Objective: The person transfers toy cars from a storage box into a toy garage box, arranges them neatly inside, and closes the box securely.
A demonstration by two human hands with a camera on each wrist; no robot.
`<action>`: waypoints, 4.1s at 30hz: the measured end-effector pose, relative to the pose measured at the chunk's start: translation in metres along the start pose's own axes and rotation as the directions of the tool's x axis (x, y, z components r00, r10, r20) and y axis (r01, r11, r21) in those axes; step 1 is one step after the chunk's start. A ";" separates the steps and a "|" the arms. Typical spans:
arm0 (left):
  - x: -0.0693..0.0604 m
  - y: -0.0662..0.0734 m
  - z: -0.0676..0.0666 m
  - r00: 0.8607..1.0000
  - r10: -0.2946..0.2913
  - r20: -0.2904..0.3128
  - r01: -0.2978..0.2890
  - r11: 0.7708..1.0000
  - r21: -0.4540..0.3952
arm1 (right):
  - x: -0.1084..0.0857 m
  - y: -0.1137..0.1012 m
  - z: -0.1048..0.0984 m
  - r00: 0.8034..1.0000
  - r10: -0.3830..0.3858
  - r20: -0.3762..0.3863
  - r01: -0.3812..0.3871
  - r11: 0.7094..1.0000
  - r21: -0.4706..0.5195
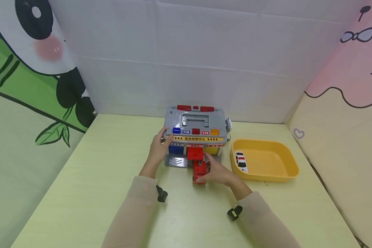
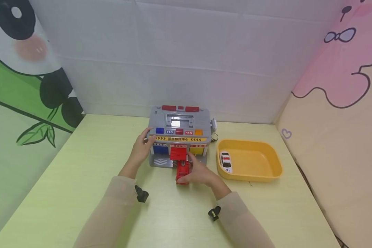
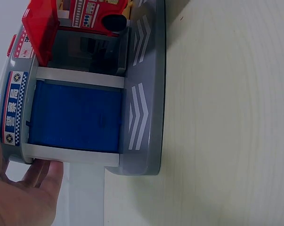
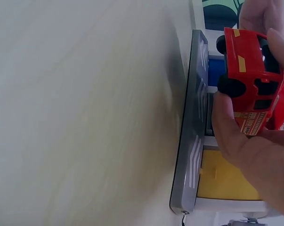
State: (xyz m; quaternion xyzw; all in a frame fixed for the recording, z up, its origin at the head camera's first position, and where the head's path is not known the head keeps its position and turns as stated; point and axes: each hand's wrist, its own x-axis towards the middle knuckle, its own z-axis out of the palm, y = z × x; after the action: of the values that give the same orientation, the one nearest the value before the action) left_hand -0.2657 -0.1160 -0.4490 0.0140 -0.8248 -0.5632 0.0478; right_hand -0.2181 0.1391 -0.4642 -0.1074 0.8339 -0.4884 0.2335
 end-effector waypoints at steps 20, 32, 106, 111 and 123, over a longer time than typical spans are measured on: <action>-0.002 0.002 -0.002 1.000 -0.001 0.007 0.001 1.000 0.006 | 0.018 0.000 0.018 0.991 -0.018 -0.131 0.020 1.000 0.013; -0.002 0.002 -0.001 1.000 -0.021 0.011 0.021 1.000 0.004 | 0.021 0.003 0.023 0.980 0.008 -0.198 -0.002 1.000 0.028; 0.001 0.001 0.000 0.999 -0.025 0.025 0.024 1.000 0.016 | 0.033 0.000 0.022 0.911 0.039 -0.410 -0.050 0.999 -0.015; 0.001 -0.001 0.001 0.999 -0.023 0.029 0.022 1.000 0.018 | 0.033 0.000 0.023 0.911 0.028 -0.410 -0.042 0.999 -0.026; 0.001 0.000 -0.001 0.999 -0.030 0.022 0.030 0.999 0.016 | 0.029 -0.001 0.018 0.953 0.021 -0.303 0.002 0.997 0.075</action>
State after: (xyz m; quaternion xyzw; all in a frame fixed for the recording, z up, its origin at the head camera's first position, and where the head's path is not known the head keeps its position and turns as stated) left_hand -0.2667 -0.1166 -0.4487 0.0207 -0.8295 -0.5573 0.0302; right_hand -0.2347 0.1127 -0.4791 -0.0185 0.8415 -0.5288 0.1088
